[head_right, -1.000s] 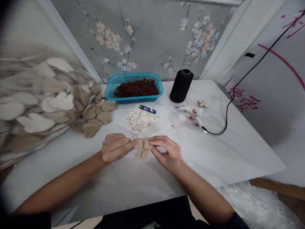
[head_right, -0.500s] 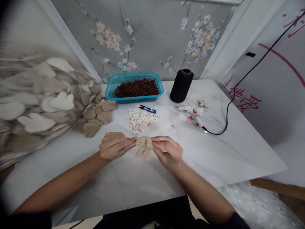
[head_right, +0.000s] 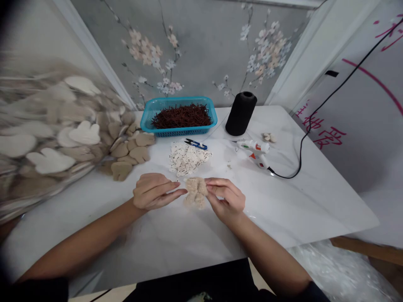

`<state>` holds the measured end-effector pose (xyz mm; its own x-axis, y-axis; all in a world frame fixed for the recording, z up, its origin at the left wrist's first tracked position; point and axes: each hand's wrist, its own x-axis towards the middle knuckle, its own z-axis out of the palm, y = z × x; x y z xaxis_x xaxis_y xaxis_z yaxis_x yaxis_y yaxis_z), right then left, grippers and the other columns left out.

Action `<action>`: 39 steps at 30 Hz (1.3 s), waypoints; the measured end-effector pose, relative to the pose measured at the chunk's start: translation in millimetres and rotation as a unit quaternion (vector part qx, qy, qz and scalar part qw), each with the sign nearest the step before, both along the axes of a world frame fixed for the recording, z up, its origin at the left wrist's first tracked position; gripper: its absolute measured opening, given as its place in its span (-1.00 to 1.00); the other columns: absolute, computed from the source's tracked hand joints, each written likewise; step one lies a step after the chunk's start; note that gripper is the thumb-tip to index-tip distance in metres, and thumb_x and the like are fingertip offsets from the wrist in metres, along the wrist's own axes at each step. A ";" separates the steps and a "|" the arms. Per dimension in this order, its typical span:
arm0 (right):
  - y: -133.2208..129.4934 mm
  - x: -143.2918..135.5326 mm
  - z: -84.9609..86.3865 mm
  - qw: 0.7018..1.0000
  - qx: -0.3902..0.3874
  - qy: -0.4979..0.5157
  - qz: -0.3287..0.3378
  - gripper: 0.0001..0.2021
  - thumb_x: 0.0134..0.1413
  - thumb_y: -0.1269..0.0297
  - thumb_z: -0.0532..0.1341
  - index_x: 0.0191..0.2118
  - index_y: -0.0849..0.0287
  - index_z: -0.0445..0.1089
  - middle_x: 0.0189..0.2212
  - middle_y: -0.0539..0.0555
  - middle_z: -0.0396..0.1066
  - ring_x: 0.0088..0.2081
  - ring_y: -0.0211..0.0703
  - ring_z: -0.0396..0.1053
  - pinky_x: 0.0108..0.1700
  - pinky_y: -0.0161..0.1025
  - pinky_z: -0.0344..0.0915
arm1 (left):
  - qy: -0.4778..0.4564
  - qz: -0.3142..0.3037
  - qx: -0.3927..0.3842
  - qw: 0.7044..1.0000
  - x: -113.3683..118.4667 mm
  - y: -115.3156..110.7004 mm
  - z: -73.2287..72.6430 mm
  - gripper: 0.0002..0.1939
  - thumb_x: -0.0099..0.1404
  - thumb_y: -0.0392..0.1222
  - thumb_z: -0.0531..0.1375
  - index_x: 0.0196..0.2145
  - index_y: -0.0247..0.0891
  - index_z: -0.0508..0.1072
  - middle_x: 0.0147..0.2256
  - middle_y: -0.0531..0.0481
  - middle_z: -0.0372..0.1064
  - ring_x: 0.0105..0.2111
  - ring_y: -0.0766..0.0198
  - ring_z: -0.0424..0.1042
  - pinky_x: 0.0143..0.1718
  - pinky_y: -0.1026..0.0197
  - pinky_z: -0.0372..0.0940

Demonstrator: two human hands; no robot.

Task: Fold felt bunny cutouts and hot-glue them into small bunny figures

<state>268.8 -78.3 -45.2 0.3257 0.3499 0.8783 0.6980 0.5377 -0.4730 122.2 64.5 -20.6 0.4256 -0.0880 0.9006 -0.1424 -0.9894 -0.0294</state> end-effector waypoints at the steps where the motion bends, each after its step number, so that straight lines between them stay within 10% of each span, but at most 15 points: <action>1: 0.0 0.2 -0.6 1.000 -0.003 0.006 0.003 -0.66 -0.13 0.69 0.28 -0.21 0.18 0.41 -0.28 0.10 0.45 -0.28 -0.10 0.48 -0.34 -0.16 0.50 | -0.001 -0.001 -0.002 1.000 0.2 -0.4 -0.2 -0.67 -0.11 -0.19 0.42 -0.44 -0.33 0.38 -0.62 0.14 0.33 -0.64 0.54 0.25 -0.60 0.42 0.14; 29: 3.2 2.3 -4.3 0.986 -0.082 0.097 -0.106 -0.81 -0.12 0.54 0.28 -0.42 0.17 0.28 -0.38 0.03 0.34 -0.31 -0.20 0.36 -0.35 -0.24 0.36 | 0.079 -0.030 0.152 0.985 -5.5 -23.6 -3.4 -0.75 -0.04 -0.19 0.36 -0.43 -0.28 0.38 -0.64 0.20 0.21 -0.64 0.54 0.10 -0.64 0.33 -0.04; 39: 13.0 15.4 -1.0 0.803 -0.275 0.520 0.095 -0.63 -0.19 0.17 0.38 -0.28 0.18 0.25 -0.52 -0.08 0.21 -0.42 -0.30 0.26 -0.47 -0.41 0.27 | 0.165 -0.010 0.106 0.980 1.3 -28.8 -17.0 -0.83 0.10 -0.23 0.26 -0.44 -0.30 0.30 -0.61 0.17 0.24 -0.62 0.49 0.14 -0.59 0.32 0.00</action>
<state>284.2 -65.3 -46.2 0.6780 0.7219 -0.1382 -0.2970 0.0971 -0.9499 123.6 35.7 -37.6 0.6869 -0.2709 0.6743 -0.1992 -0.9626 -0.1837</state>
